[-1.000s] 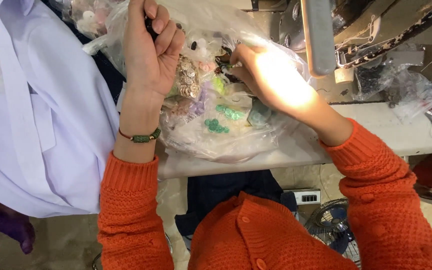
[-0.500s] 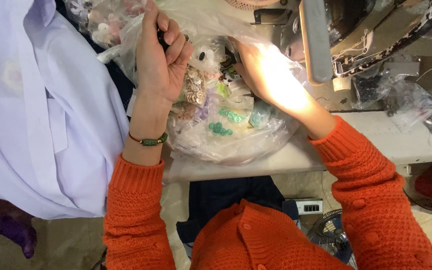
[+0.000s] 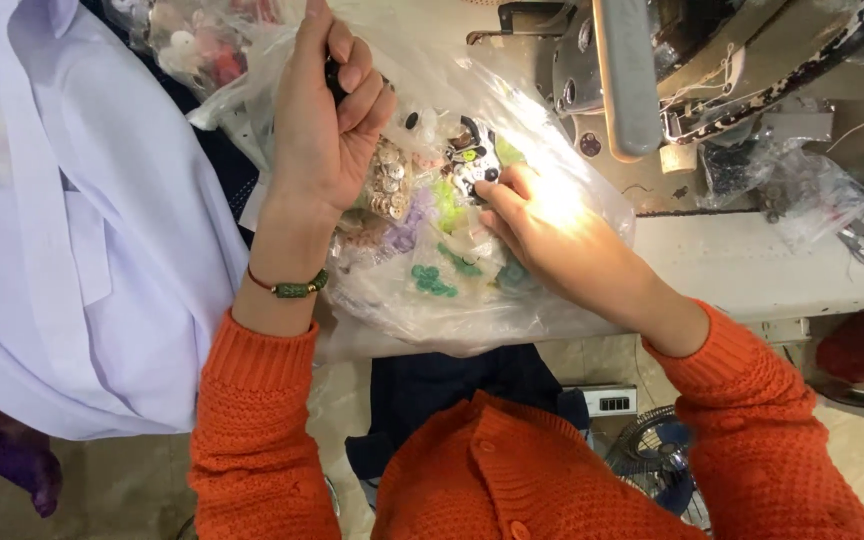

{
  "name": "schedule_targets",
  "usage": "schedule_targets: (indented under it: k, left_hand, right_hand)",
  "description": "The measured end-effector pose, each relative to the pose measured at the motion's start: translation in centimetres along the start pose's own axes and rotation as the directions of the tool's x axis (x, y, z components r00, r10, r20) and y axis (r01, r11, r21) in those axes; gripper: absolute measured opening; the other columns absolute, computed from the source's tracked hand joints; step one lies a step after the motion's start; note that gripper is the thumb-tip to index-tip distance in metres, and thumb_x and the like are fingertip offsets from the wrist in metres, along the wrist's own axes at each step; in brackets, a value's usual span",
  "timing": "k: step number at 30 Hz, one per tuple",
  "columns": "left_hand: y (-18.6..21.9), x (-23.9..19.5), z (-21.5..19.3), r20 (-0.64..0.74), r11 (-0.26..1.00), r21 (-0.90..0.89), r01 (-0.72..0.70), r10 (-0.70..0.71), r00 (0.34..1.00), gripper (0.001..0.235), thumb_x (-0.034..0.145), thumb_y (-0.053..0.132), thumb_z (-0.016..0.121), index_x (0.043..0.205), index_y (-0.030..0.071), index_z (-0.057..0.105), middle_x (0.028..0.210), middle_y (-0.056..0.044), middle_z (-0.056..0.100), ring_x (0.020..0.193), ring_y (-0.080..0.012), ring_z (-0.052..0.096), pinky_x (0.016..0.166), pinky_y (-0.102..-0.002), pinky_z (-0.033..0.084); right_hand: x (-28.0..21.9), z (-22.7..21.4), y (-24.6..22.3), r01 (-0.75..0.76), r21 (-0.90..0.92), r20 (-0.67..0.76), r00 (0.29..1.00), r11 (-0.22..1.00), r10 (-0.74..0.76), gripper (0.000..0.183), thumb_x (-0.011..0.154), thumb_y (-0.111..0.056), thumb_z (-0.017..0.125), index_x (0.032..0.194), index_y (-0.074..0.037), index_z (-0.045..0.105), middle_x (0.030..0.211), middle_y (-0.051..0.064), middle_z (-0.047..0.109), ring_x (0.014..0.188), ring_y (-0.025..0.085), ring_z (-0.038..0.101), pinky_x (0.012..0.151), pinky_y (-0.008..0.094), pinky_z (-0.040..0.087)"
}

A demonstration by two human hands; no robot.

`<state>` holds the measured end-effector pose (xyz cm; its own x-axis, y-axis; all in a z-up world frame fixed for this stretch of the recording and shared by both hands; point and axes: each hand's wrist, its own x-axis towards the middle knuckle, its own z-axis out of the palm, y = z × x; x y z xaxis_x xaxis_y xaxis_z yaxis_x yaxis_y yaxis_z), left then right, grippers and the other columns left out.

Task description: The person sorts through a large plastic bag filled with assorted craft supplies, including buttons, beads, and small plastic items. They pick up and examine various items, moving them around within the bag and occasionally placing them on the table.

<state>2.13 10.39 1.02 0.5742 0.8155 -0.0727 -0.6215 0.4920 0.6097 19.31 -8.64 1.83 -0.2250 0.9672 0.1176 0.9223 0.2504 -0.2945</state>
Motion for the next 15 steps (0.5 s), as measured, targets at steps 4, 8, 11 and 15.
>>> schedule_targets:
  k: [4, 8, 11, 15]
  left_hand:
    - [-0.5, -0.2, 0.4, 0.099, 1.000, 0.020, 0.017, -0.019, 0.995, 0.030, 0.102, 0.034, 0.051, 0.081, 0.012, 0.051, 0.067, 0.002, 0.042, 0.048, -0.0079, 0.020, 0.051, -0.026, 0.023]
    - [-1.2, -0.1, 0.4, 0.074, 0.996, 0.070, 0.059, -0.064, 0.995, 0.032, 0.100, 0.037, 0.054, 0.079, 0.013, 0.052, 0.066, 0.002, 0.044, 0.047, -0.0076, 0.022, 0.049, -0.026, 0.022]
    - [-1.2, -0.1, 0.5, 0.092, 0.994, 0.098, 0.053, -0.062, 0.994, 0.033, 0.100, 0.039, 0.054, 0.080, 0.013, 0.054, 0.066, 0.002, 0.046, 0.047, -0.0075, 0.023, 0.049, -0.026, 0.022]
    - [-1.2, 0.1, 0.2, 0.090, 0.995, 0.083, 0.055, -0.062, 0.994, 0.034, 0.100, 0.039, 0.054, 0.079, 0.013, 0.053, 0.066, 0.002, 0.044, 0.047, -0.0077, 0.022, 0.049, -0.026, 0.022]
  right_hand:
    - [-0.3, -0.4, 0.2, -0.073, 0.049, -0.020, 0.997, 0.996, 0.075, 0.029, 0.107, -0.021, 0.057, 0.118, 0.005, 0.063, 0.119, 0.015, 0.055, 0.079, 0.032, 0.060, 0.060, 0.043, 0.047]
    - [0.0, 0.4, 1.7, -0.182, -0.024, -0.081, 0.980, 0.983, 0.179, 0.041, 0.108, -0.021, 0.055, 0.139, 0.005, 0.052, 0.127, 0.031, 0.058, 0.108, 0.044, 0.061, 0.088, 0.053, 0.053]
    - [0.3, 0.9, 2.4, -0.246, -0.077, -0.100, 0.966, 0.966, 0.238, 0.043, 0.109, -0.018, 0.056, 0.146, 0.002, 0.048, 0.114, 0.029, 0.060, 0.087, 0.039, 0.062, 0.070, 0.049, 0.055]
    - [0.7, 2.3, 2.9, -0.334, -0.137, -0.095, 0.941, 0.933, 0.323, 0.025, 0.111, -0.020, 0.055, 0.123, 0.002, 0.055, 0.099, 0.017, 0.059, 0.077, 0.028, 0.060, 0.056, 0.040, 0.055]
